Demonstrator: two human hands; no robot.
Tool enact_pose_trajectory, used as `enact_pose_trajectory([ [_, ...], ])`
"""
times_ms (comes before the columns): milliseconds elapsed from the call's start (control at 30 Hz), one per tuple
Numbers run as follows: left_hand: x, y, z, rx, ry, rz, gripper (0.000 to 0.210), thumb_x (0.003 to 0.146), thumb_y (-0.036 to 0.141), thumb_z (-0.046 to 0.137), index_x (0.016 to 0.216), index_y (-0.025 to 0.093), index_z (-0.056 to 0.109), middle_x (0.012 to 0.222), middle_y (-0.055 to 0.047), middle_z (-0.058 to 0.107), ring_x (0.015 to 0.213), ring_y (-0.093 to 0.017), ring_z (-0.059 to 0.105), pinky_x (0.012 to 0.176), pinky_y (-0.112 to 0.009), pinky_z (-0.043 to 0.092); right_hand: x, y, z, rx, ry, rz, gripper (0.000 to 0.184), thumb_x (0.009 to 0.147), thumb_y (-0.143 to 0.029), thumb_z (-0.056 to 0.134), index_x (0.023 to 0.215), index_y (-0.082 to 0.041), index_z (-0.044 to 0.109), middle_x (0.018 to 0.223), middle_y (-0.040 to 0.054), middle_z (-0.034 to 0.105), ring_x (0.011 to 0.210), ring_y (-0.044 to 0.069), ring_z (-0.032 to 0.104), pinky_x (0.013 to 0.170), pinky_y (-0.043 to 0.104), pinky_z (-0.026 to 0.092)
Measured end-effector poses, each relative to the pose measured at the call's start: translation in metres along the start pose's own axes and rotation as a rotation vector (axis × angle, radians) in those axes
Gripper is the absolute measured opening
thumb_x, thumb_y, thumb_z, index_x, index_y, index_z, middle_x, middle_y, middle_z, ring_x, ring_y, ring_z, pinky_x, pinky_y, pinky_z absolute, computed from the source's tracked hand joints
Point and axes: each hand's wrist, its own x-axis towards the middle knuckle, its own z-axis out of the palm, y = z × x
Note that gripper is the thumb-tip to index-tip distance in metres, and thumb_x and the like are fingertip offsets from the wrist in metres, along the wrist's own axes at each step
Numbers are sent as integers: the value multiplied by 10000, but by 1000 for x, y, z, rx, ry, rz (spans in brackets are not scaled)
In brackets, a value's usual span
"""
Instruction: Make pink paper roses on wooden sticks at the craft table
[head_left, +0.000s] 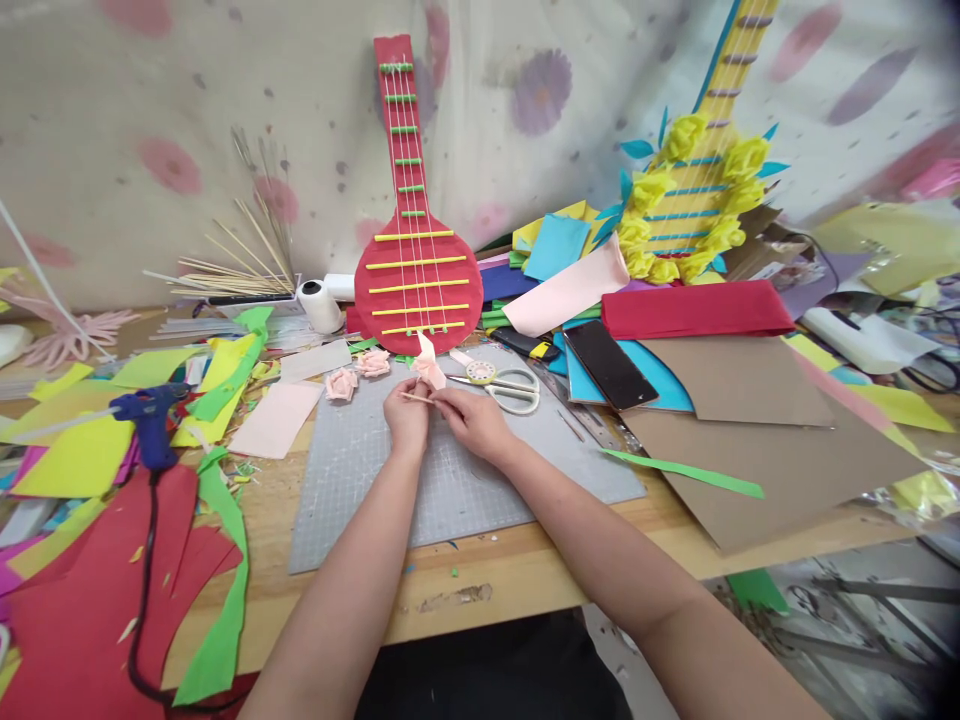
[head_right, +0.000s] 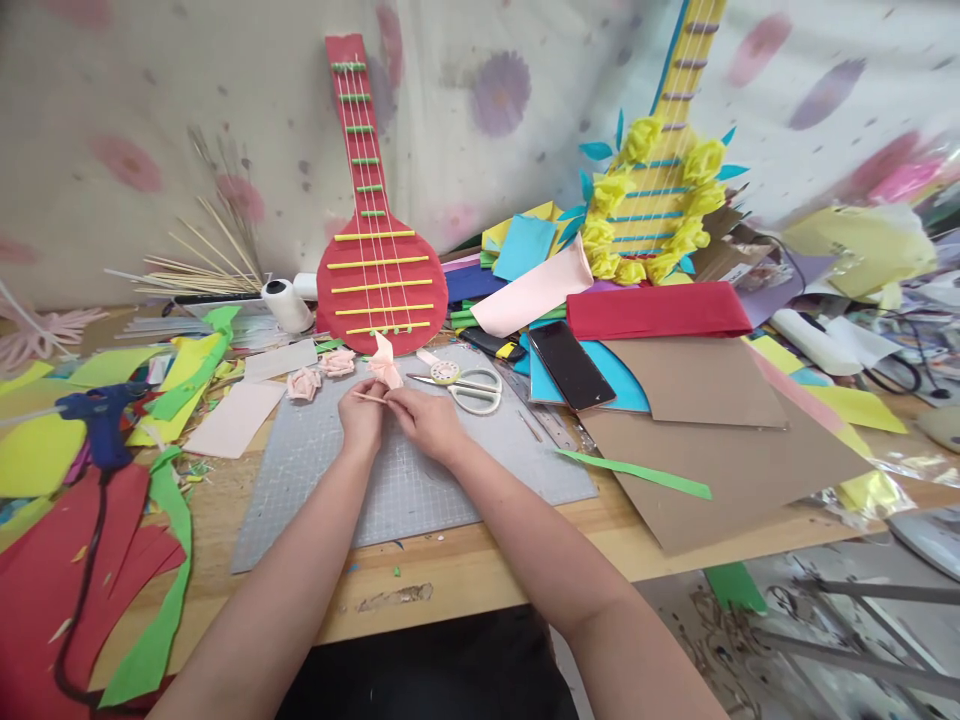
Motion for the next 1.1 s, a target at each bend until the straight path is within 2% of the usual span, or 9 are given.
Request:
enact_pose_trajectory([
  [167,-10,10,5,-131,-75,-112,108,614,200,630,699,133,622,677,-18,654,610,-116,609,600,-239,484,3,10,-2,-66,86,183,247,877,-264,413,1054,-243,583,1054,13,654,924,170,608,754,267,435],
  [333,-14,16,7,-170,-125,-162,105,625,151,608,722,128,641,707,-24,665,631,-105,618,674,-252,498,5,9,-4,-153,45,265,185,869,-303,423,974,-238,561,922,11,672,787,176,622,645,261,408],
  [500,-12,16,5,-181,-180,-212,146,635,100,553,742,132,647,696,-27,667,645,-113,630,748,-295,496,7,12,-1,-188,17,395,202,854,-377,437,952,-202,464,817,38,663,724,201,623,593,262,371],
  [667,-11,15,3,-194,-322,-217,161,619,103,594,768,122,653,761,-56,683,738,-152,650,815,-334,487,9,20,-6,-24,47,459,178,807,-306,490,919,-216,384,757,3,664,714,191,627,588,255,374],
  [833,-13,15,3,-161,-450,-150,203,576,191,704,760,120,658,825,-81,693,841,-201,648,847,-349,484,10,22,-15,184,13,557,209,786,-329,493,887,-227,341,529,-76,583,454,137,558,492,227,374],
  [933,-14,16,4,-133,-464,-151,207,572,203,711,756,120,663,828,-88,693,830,-210,652,835,-361,495,12,24,-17,331,-22,624,241,768,-327,514,869,-233,316,552,-86,600,348,101,491,399,201,342],
  [1100,-15,20,4,-105,-438,-176,174,595,177,697,757,119,670,838,-100,690,851,-219,653,827,-367,503,16,29,-21,616,-121,685,274,773,-315,533,824,-232,277,545,-70,619,295,80,454,307,162,245],
])
